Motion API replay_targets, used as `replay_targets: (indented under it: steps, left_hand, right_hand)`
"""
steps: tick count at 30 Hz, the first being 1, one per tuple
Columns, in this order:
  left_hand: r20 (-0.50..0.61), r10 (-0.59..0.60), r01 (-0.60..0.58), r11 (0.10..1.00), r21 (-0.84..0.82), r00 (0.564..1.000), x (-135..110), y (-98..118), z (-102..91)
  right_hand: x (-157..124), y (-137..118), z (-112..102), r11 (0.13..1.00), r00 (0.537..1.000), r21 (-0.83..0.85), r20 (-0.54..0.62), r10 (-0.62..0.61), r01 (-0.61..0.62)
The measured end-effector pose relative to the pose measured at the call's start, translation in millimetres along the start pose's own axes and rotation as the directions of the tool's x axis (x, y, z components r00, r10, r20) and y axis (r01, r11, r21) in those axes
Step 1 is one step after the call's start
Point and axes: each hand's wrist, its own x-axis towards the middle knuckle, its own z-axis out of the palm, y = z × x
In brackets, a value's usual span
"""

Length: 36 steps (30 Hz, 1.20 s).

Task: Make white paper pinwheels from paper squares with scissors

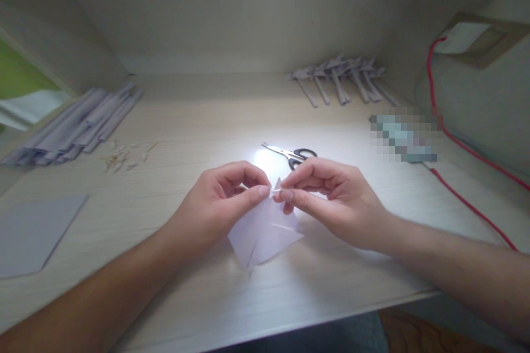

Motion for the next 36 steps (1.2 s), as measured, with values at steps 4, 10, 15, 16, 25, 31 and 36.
replay_targets:
  steps: [4, 10, 15, 16, 25, 31, 36]
  left_hand:
    - [0.009, 0.014, -0.014, 1.000, 0.007, 1.000, -0.4, -0.9, -0.9]
    - [-0.019, 0.016, -0.015, 0.998, 0.067, 1.000, -0.5, -1.2, -2.3]
    - [-0.008, 0.063, -0.062, 0.993, 0.098, 0.998, -0.7, 1.8, -2.1]
    - [-0.006, 0.075, -0.074, 0.993, 0.092, 0.997, -0.8, 2.4, -1.8]
    - [0.049, 0.084, -0.086, 0.996, 0.037, 0.995, -1.4, 3.7, -1.5]
    - [0.077, 0.085, -0.086, 0.996, 0.015, 0.993, -0.8, 4.1, -2.0]
    - [0.092, 0.061, -0.062, 0.998, 0.014, 0.994, -2.0, 3.7, -3.2]
  right_hand:
    - [-0.2, -0.5, -0.9, 1.000, 1.000, -0.011, 0.011, -0.021, 0.021]
    - [0.3, -2.4, -1.8, 1.000, 1.000, 0.015, 0.004, -0.011, 0.011]
    - [0.8, -1.9, -1.9, 0.999, 1.000, 0.047, 0.010, 0.002, -0.002]
    - [0.8, -1.5, -1.8, 0.999, 1.000, 0.049, 0.012, 0.002, -0.003]
    - [1.0, -0.6, -1.1, 0.999, 0.999, 0.043, 0.035, -0.018, 0.016]
    - [0.4, -0.4, -2.6, 0.999, 0.998, 0.034, 0.061, -0.021, 0.019]
    - [0.8, 1.7, -2.4, 0.999, 0.997, 0.002, 0.065, -0.043, 0.043]
